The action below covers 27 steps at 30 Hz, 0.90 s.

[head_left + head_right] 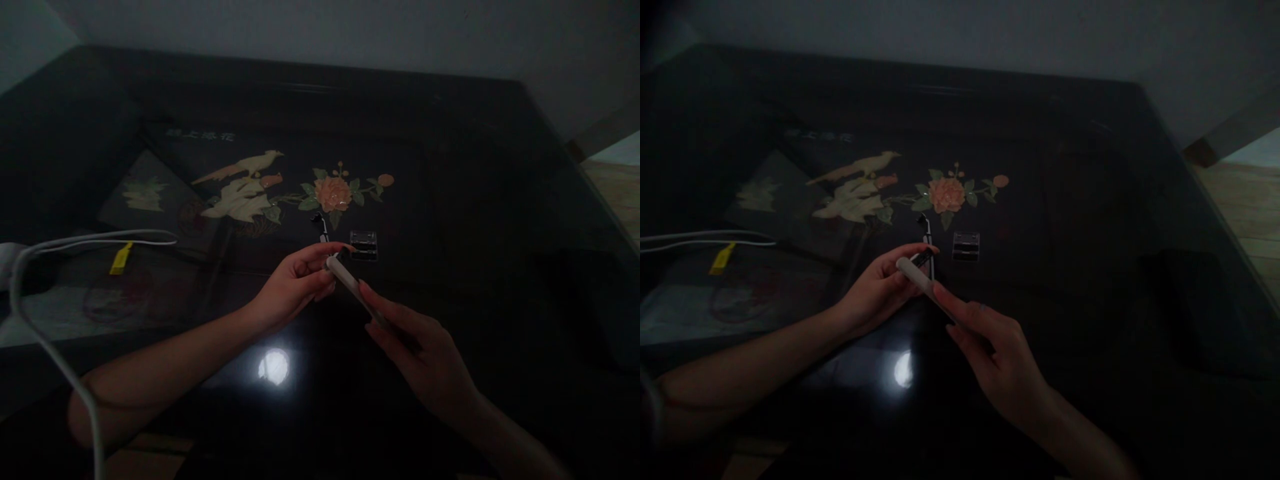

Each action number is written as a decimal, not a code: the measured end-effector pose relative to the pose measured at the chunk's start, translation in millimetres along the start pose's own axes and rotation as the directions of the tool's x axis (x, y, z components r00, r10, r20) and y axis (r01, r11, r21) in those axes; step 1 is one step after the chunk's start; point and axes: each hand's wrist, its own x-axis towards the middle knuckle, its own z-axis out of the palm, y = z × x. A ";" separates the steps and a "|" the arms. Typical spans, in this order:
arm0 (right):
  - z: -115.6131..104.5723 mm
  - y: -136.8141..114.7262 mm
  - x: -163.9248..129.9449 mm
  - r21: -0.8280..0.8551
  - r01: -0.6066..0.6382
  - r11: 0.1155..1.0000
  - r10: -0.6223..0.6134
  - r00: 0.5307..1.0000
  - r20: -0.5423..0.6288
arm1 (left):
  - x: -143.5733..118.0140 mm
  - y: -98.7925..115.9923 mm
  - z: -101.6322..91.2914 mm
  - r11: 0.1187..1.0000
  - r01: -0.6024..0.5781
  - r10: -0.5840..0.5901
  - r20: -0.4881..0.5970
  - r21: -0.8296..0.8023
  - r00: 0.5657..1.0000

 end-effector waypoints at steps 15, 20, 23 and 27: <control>-0.6 6.2 2.1 -0.050 -0.098 0.994 0.091 0.989 -0.119 | -2.6 -2.5 -2.1 0.999 -0.015 0.016 -0.025 0.035 1.000; -0.3 4.9 0.6 -0.029 -0.072 0.997 0.070 0.995 -0.070 | -2.5 -0.4 0.2 0.998 -0.009 0.011 -0.040 0.062 0.999; 0.0 1.6 0.2 -0.003 -0.038 0.999 0.038 0.999 -0.025 | -2.3 0.4 0.1 0.998 -0.007 0.009 -0.031 0.057 0.999; 0.2 -2.6 0.5 0.019 -0.011 1.000 0.011 1.000 0.012 | -1.3 -0.4 -2.1 1.000 0.025 -0.025 -0.015 0.009 1.000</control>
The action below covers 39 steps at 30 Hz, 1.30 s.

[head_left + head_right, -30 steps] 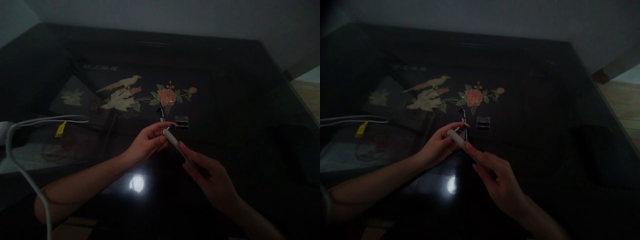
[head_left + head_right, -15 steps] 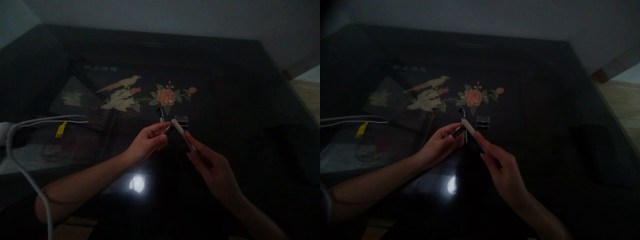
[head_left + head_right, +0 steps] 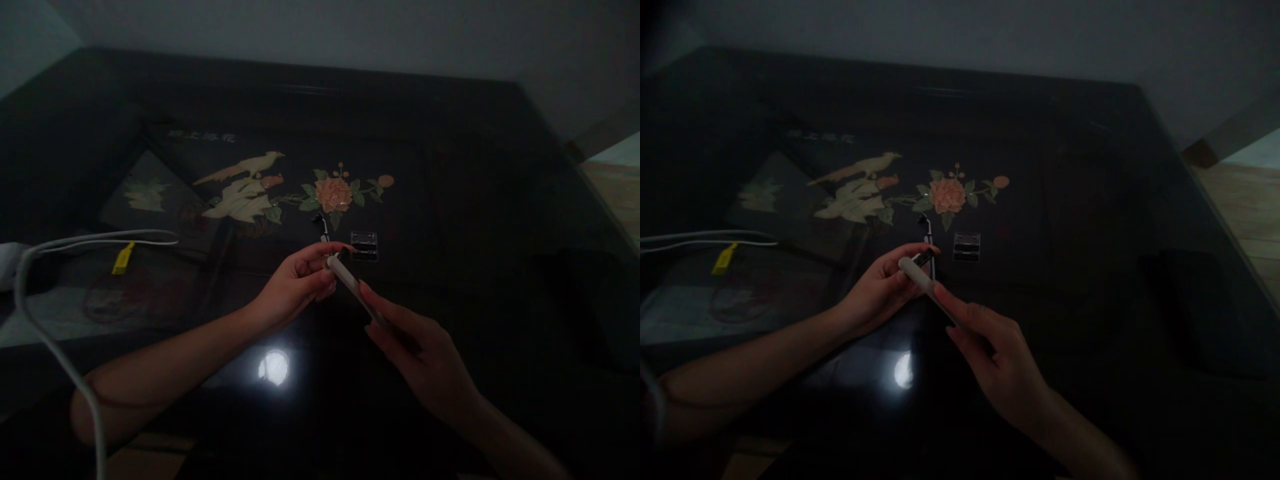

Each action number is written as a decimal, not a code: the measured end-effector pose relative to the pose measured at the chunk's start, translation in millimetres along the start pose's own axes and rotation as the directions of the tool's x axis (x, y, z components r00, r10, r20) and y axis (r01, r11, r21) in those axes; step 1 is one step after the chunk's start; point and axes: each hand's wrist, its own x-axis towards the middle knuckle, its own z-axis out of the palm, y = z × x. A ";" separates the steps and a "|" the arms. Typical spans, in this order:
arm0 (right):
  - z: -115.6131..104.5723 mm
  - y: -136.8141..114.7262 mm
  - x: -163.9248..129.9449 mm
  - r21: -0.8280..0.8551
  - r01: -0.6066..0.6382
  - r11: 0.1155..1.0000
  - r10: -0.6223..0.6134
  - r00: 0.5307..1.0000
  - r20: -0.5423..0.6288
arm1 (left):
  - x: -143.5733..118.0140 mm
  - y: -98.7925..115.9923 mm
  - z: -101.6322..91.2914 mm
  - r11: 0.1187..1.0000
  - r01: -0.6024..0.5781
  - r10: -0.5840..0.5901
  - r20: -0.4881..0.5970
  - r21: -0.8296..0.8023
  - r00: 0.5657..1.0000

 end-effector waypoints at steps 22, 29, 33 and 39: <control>-0.6 6.7 1.1 -0.011 -0.022 1.000 0.021 0.998 -0.066 | -0.9 0.1 1.3 0.997 -0.040 0.040 -0.008 0.063 0.999; 0.2 5.0 0.1 0.042 0.052 0.998 -0.051 0.999 -0.013 | 0.4 2.7 3.3 1.000 -0.013 0.013 0.001 0.004 1.000; 0.2 5.0 0.1 0.018 0.036 0.999 -0.035 0.999 -0.034 | 0.8 2.4 2.7 1.000 -0.022 0.022 0.017 0.005 1.000; -1.5 7.9 1.7 -0.044 -0.039 0.998 0.036 0.996 -0.079 | -0.2 -1.4 -0.2 0.997 -0.041 0.041 0.008 0.060 0.999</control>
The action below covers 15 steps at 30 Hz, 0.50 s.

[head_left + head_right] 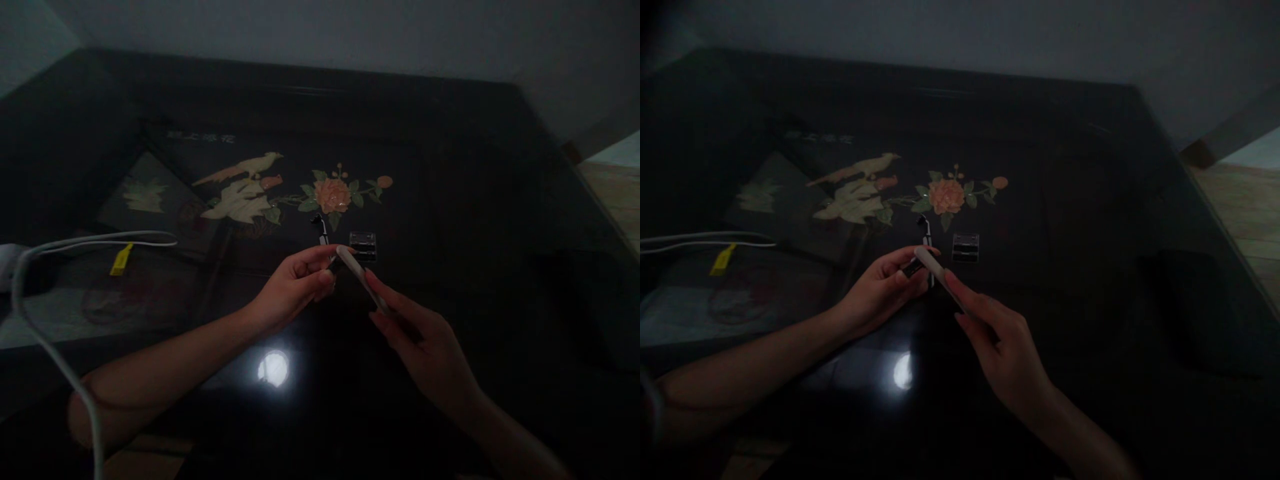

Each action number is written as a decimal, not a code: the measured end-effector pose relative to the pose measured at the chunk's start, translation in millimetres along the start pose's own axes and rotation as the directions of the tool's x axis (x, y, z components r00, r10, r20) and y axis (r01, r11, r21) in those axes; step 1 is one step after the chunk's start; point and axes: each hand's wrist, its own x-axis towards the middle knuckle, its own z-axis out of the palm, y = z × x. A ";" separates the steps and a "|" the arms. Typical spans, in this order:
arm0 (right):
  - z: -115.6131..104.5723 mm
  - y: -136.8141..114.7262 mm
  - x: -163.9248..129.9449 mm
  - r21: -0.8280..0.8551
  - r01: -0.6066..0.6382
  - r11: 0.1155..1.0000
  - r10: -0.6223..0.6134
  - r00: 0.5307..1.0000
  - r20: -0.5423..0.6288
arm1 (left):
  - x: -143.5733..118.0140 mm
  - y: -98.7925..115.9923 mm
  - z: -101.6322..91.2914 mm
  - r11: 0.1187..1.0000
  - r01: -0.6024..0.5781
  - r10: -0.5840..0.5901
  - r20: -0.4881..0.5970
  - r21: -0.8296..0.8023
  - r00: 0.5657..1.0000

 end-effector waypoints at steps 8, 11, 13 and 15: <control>-0.4 0.5 1.0 -0.026 -0.042 0.999 0.041 0.999 -0.032 | -0.1 -1.4 -1.2 1.000 -0.013 0.013 -0.003 0.013 1.000; 0.1 -0.7 -0.4 -0.001 -0.018 1.000 0.018 1.000 0.012 | -0.1 0.4 0.3 1.000 -0.002 0.002 -0.013 0.019 1.000; 0.3 -1.8 -1.6 0.023 0.012 1.000 -0.013 0.999 0.036 | 0.2 1.3 1.1 1.000 0.002 -0.002 -0.013 0.007 1.000; 0.5 -3.1 -2.6 0.040 0.033 0.999 -0.035 0.998 0.054 | 0.6 1.6 1.5 1.000 0.012 -0.012 -0.007 -0.008 1.000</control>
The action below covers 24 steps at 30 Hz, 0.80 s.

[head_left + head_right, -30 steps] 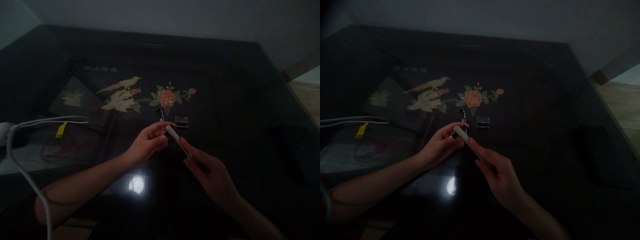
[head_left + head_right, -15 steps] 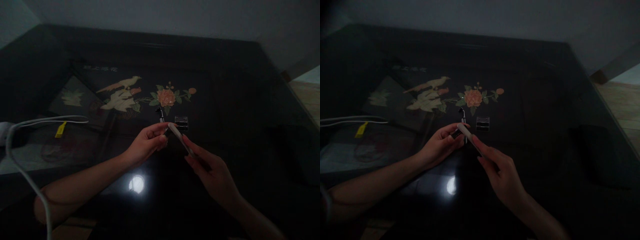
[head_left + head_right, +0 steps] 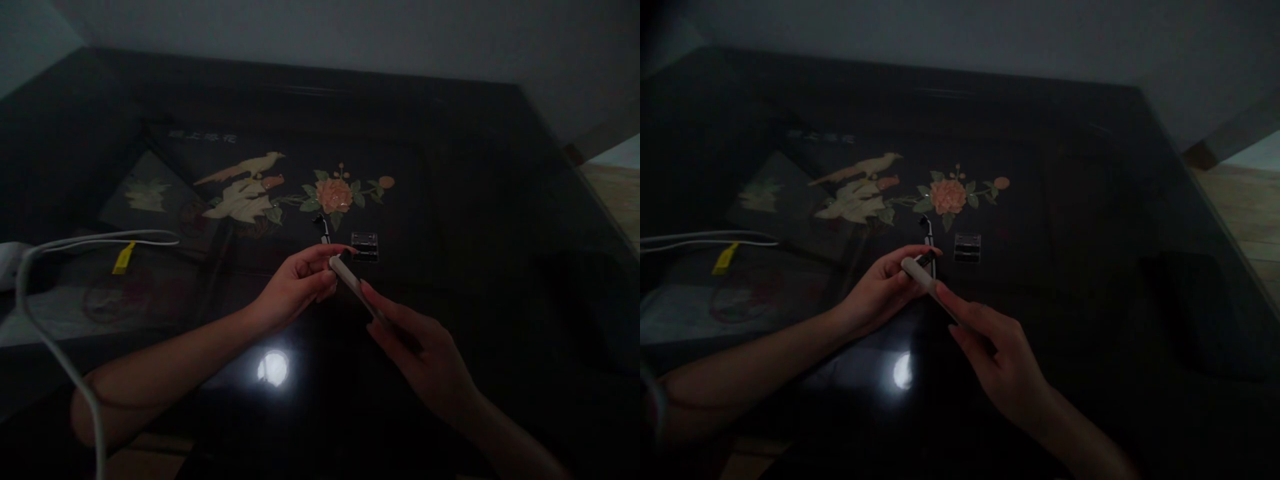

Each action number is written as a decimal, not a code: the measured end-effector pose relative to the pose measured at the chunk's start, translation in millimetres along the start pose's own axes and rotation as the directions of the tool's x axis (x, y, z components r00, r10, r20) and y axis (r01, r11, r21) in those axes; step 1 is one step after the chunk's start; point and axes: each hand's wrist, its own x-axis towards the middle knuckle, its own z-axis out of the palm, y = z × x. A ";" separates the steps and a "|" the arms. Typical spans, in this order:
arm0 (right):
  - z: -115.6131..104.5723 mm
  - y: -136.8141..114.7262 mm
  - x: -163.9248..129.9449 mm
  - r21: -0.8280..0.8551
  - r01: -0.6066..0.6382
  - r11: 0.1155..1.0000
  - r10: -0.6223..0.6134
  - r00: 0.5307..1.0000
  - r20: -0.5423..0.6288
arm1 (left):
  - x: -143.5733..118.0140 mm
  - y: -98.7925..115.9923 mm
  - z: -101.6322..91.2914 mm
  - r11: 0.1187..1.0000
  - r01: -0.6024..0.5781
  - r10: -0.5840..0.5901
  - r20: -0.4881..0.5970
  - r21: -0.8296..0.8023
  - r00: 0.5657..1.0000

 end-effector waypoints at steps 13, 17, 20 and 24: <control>-1.0 3.5 2.0 -0.050 -0.047 0.998 0.045 0.998 -0.042 | -0.3 1.0 0.0 1.000 0.024 -0.024 -0.025 0.013 0.999; -1.3 4.5 4.3 -0.052 -0.058 0.997 0.053 0.995 -0.087 | -0.7 -0.6 -1.9 0.999 0.024 -0.023 -0.052 0.027 0.998; -1.4 4.9 4.9 -0.054 -0.072 0.996 0.066 0.992 -0.105 | -0.2 -1.9 -2.7 1.000 -0.001 0.002 -0.039 0.028 0.999; -1.1 3.1 4.3 -0.039 -0.077 0.996 0.074 0.994 -0.082 | 0.1 -1.5 -1.8 1.000 -0.008 0.009 -0.036 0.025 0.999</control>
